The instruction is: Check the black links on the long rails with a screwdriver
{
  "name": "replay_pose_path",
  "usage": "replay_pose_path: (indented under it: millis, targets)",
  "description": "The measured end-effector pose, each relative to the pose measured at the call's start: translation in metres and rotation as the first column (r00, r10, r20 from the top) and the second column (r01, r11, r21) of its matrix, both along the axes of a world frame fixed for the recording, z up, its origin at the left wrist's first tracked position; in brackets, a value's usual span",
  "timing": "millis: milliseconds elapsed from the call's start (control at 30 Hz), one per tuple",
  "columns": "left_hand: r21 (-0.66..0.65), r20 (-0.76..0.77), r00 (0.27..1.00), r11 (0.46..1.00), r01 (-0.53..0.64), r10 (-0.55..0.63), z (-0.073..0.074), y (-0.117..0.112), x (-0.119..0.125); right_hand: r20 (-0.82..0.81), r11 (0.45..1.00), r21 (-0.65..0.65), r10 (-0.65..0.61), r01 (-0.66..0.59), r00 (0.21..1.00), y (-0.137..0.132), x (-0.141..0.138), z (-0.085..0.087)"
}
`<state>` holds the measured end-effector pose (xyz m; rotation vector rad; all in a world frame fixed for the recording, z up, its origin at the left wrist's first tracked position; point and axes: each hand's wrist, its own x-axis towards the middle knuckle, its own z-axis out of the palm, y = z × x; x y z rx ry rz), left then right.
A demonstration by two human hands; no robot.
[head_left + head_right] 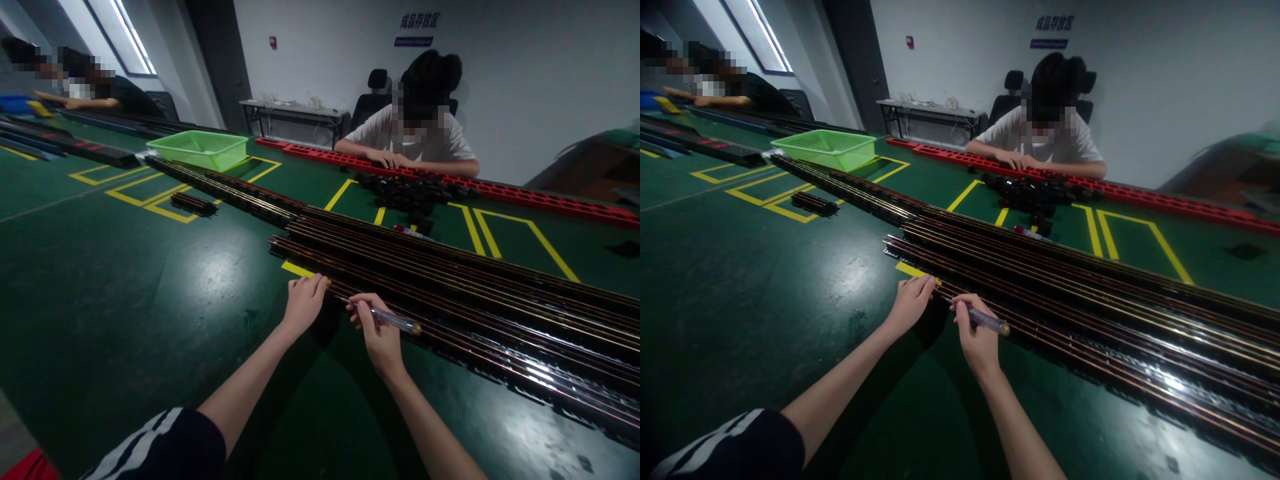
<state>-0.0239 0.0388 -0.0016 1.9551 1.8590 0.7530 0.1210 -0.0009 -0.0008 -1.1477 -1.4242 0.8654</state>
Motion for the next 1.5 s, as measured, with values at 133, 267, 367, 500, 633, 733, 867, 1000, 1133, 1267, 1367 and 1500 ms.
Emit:
replay_pose_path:
  millis: [133, 267, 367, 500, 633, 733, 867, 1000, 1133, 1267, 1367, 1500]
  targets:
    - [0.025, 0.011, 1.000, 1.000, 0.010, -0.010, -0.0017, -0.0008, -0.0006, 0.103, 0.998, 0.050, 0.031, -0.036, 0.994, 0.0013, 0.0028, -0.0001]
    - [0.032, -0.009, 1.000, 0.999, 0.008, -0.008, -0.0028, -0.0010, -0.0008, 0.172, 0.986, 0.155, 0.032, -0.059, 0.985, 0.0027, 0.0026, -0.0001]
    - [0.044, 0.007, 1.000, 0.999, 0.006, -0.007, -0.0028, -0.0011, -0.0009, 0.201, 0.978, 0.204, 0.006, -0.048, 0.980, 0.0024, 0.0015, 0.0017]
    - [0.034, 0.011, 1.000, 0.999, 0.003, -0.003, -0.0026, -0.0011, -0.0010, 0.246, 0.979, 0.196, 0.007, -0.057, 0.969, 0.0018, 0.0013, 0.0041]
    - [0.040, 0.029, 1.000, 0.999, 0.011, -0.012, -0.0029, -0.0017, -0.0012, 0.263, 0.983, 0.175, 0.006, -0.054, 0.965, 0.0016, 0.0015, 0.0040]
    - [0.042, 0.023, 1.000, 0.999, 0.015, -0.016, -0.0032, -0.0021, -0.0012, 0.212, 0.993, 0.111, 0.005, -0.029, 0.977, 0.0001, 0.0004, 0.0028]
    - [0.022, 0.026, 1.000, 1.000, 0.006, -0.007, -0.0030, -0.0020, -0.0009, 0.105, 0.998, 0.057, -0.037, 0.031, 0.994, -0.0023, -0.0009, 0.0008]
    - [0.013, 0.032, 0.999, 1.000, 0.002, -0.002, -0.0025, -0.0015, -0.0008, 0.079, 0.997, 0.054, -0.059, 0.055, 0.995, -0.0022, 0.0001, -0.0003]
    - [0.006, 0.016, 1.000, 1.000, 0.008, -0.008, -0.0028, -0.0007, -0.0013, 0.186, 0.995, 0.091, -0.059, 0.042, 0.981, -0.0006, 0.0020, 0.0000]
    - [0.011, -0.006, 1.000, 1.000, 0.012, -0.012, -0.0038, -0.0002, -0.0017, 0.222, 0.997, 0.064, -0.044, 0.030, 0.974, 0.0007, 0.0033, 0.0014]
    - [0.015, 0.003, 1.000, 1.000, 0.012, -0.012, -0.0040, -0.0005, -0.0017, 0.174, 0.999, 0.028, -0.043, 0.039, 0.984, -0.0002, 0.0020, 0.0032]
    - [0.003, 0.012, 1.000, 1.000, 0.014, -0.014, -0.0034, -0.0008, -0.0013, 0.101, 0.998, 0.001, -0.067, 0.067, 0.993, -0.0031, -0.0005, 0.0033]
